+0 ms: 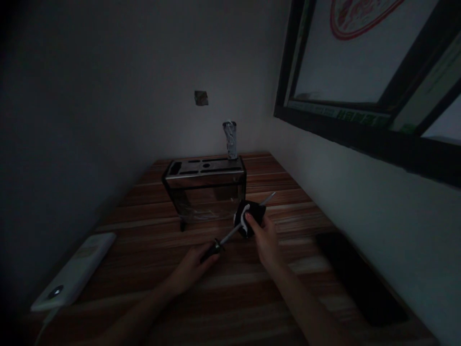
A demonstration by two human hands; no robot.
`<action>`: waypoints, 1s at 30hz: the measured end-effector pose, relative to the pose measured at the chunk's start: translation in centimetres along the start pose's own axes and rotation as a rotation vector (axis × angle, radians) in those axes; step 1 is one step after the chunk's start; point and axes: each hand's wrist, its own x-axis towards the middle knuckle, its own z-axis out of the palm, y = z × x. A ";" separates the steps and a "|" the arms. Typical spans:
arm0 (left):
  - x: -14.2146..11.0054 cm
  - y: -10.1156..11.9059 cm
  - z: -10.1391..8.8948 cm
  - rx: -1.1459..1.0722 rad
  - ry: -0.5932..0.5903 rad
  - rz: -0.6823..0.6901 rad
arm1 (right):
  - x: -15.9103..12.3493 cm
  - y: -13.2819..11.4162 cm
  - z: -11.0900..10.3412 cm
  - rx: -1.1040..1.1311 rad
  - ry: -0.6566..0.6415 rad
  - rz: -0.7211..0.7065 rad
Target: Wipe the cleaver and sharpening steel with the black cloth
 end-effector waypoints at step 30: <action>0.1 0.1 0.0 -0.029 0.005 -0.004 | -3.3 1.2 1.6 -0.275 -0.267 0.105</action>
